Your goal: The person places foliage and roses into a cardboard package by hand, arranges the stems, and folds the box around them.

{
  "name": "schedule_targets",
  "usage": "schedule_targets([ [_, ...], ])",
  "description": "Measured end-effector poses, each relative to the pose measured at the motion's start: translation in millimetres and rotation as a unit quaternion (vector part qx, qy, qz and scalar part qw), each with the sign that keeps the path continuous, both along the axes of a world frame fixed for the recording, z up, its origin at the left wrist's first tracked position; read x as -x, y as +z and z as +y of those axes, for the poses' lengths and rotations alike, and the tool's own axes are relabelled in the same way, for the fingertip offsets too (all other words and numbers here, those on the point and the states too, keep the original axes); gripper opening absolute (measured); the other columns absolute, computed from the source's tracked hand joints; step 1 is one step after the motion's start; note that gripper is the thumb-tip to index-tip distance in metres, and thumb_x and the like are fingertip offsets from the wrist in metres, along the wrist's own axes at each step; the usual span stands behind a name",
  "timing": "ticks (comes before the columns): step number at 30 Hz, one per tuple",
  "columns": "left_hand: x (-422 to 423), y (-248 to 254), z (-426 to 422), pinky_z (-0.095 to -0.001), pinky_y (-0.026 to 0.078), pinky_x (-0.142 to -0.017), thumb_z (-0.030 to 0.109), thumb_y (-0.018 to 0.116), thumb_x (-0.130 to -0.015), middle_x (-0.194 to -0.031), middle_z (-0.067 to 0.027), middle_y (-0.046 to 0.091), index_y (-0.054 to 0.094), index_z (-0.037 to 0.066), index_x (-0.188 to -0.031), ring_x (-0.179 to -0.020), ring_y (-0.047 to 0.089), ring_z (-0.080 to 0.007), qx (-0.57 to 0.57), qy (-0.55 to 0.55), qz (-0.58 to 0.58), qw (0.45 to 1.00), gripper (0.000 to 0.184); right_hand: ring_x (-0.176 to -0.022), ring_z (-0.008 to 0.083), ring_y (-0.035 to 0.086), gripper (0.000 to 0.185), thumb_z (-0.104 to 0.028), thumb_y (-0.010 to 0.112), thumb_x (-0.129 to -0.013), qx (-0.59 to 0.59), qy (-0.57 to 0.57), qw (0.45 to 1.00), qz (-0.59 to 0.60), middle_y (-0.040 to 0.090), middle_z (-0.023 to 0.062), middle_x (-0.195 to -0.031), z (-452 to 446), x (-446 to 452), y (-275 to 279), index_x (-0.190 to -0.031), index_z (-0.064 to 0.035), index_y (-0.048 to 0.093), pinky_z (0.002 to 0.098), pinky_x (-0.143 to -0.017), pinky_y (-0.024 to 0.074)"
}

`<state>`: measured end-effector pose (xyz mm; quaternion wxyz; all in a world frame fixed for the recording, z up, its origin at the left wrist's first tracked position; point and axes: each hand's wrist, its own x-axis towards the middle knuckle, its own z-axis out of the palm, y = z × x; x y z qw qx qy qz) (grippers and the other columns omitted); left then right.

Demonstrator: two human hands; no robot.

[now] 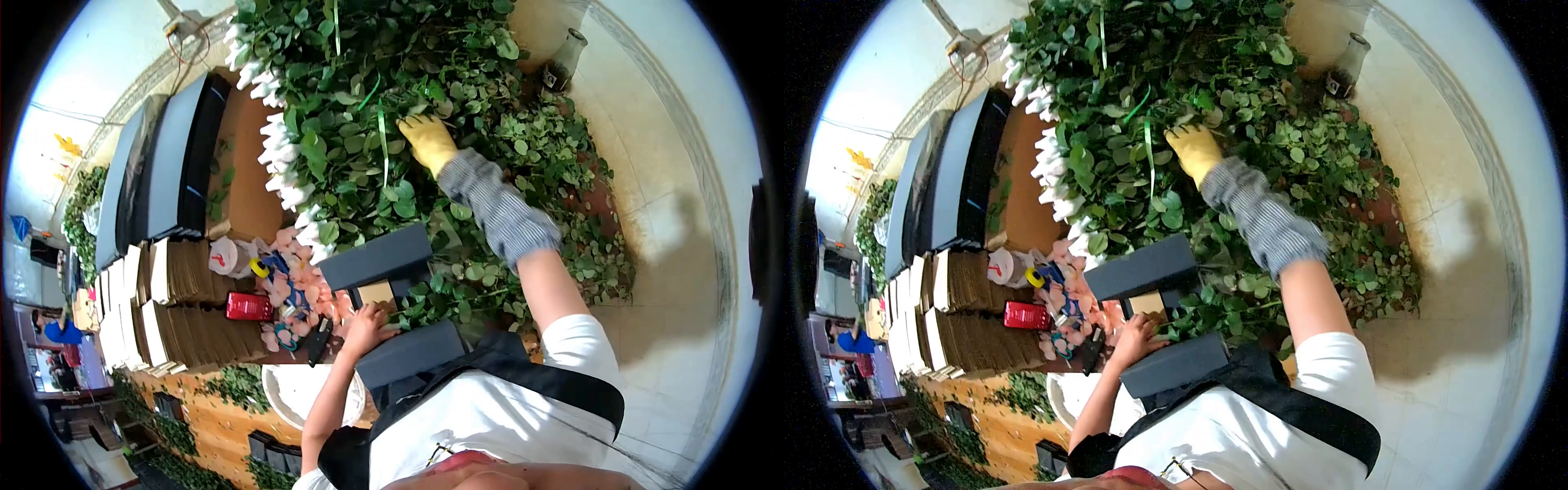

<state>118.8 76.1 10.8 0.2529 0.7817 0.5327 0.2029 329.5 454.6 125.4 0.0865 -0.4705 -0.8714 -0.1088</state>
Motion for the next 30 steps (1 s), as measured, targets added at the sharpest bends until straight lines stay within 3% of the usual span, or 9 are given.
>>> schedule_targets([
  [3,3,-1,1,-0.0446,0.049,-0.089,0.033,0.084,-0.072,-0.111,-0.0125,0.058,0.066,0.006,-0.116,-0.103,0.059,-0.0351,-0.002,-0.011,0.008,1.0,0.054,-0.134,0.0236,0.046,0.049,-0.015,0.049,-0.098,-0.079,-0.021,0.996,-0.035,0.055,0.0056,-0.141,32,19,-23,-0.148,-0.0132,0.046,0.0404,-0.112,0.0328],
  [8,2,0,0,-0.0435,0.05,-0.092,0.031,0.084,-0.072,-0.117,-0.0104,0.06,0.067,0.005,-0.113,-0.106,0.06,-0.0344,0.002,-0.004,0.01,1.0,0.051,-0.092,0.0205,0.067,0.028,-0.016,0.062,-0.088,-0.075,-0.006,0.988,-0.132,0.069,0.0023,-0.102,9,18,-22,-0.116,-0.0108,0.064,0.0345,-0.081,0.05],
  [9,3,0,0,-0.0435,0.05,-0.092,0.031,0.084,-0.072,-0.117,-0.0104,0.06,0.067,0.005,-0.113,-0.106,0.06,-0.0344,0.001,-0.001,0.008,1.0,0.051,-0.089,0.0218,0.069,0.018,-0.014,0.061,-0.087,-0.096,0.003,0.992,-0.088,0.07,0.0032,-0.094,6,12,-33,-0.104,-0.0108,0.067,0.0362,-0.078,0.0515],
  [11,3,-3,0,-0.0447,0.051,-0.088,0.033,0.084,-0.073,-0.11,-0.014,0.059,0.066,0.003,-0.112,-0.102,0.06,-0.0356,-0.018,-0.012,-0.013,1.0,0.053,-0.089,0.023,0.07,0.017,-0.013,0.062,-0.086,-0.057,-0.006,0.996,-0.07,0.07,0.0034,-0.09,-20,1,-15,-0.102,-0.0112,0.068,0.0372,-0.076,0.053],
  [15,2,0,-2,-0.0448,0.052,-0.088,0.033,0.084,-0.073,-0.109,-0.0138,0.059,0.067,0.003,-0.111,-0.103,0.06,-0.0357,-0.018,-0.006,0.003,1.0,0.052,-0.093,0.023,0.07,0.02,-0.011,0.061,-0.086,-0.054,-0.006,0.996,-0.065,0.07,0.003,-0.097,-28,-7,-11,-0.105,-0.0125,0.067,0.0365,-0.075,0.0543],
  [20,3,-8,-1,-0.0431,0.05,-0.093,0.031,0.084,-0.072,-0.117,-0.012,0.061,0.067,0.006,-0.114,-0.107,0.06,-0.0356,0.005,-0.003,-0.01,1.0,0.051,-0.114,0.0224,0.059,0.035,-0.016,0.052,-0.095,-0.094,-0.009,0.987,-0.129,0.065,0.0061,-0.116,-4,10,-27,-0.129,-0.0081,0.057,0.0406,-0.103,0.039],
  [23,5,-12,-2,-0.0438,0.051,-0.09,0.033,0.083,-0.074,-0.112,-0.0131,0.059,0.067,0.004,-0.114,-0.104,0.06,-0.0357,0.015,-0.003,0.031,0.999,0.052,-0.113,0.0231,0.059,0.037,-0.016,0.052,-0.095,-0.037,-0.046,0.995,-0.079,0.064,0.0055,-0.12,20,29,-30,-0.131,-0.009,0.055,0.0407,-0.102,0.0392],
  [28,2,-8,-4,-0.0435,0.051,-0.089,0.034,0.083,-0.074,-0.115,-0.0131,0.059,0.066,0.003,-0.115,-0.106,0.06,-0.0352,-0.017,-0.013,-0.017,1.0,0.054,-0.092,0.0227,0.067,0.027,-0.011,0.055,-0.093,-0.039,-0.039,0.995,-0.082,0.069,0.0037,-0.097,35,32,-32,-0.119,-0.0133,0.062,0.0375,-0.081,0.0497],
  [30,4,-7,-2,-0.0436,0.051,-0.09,0.034,0.083,-0.074,-0.116,-0.0134,0.059,0.066,0.003,-0.116,-0.107,0.06,-0.0348,0.015,0.0,0.004,1.0,0.055,-0.082,0.0237,0.068,0.015,-0.012,0.056,-0.089,-0.09,-0.018,0.994,-0.063,0.07,0.0048,-0.085,27,25,-36,-0.098,-0.0123,0.069,0.0396,-0.071,0.0498],
])
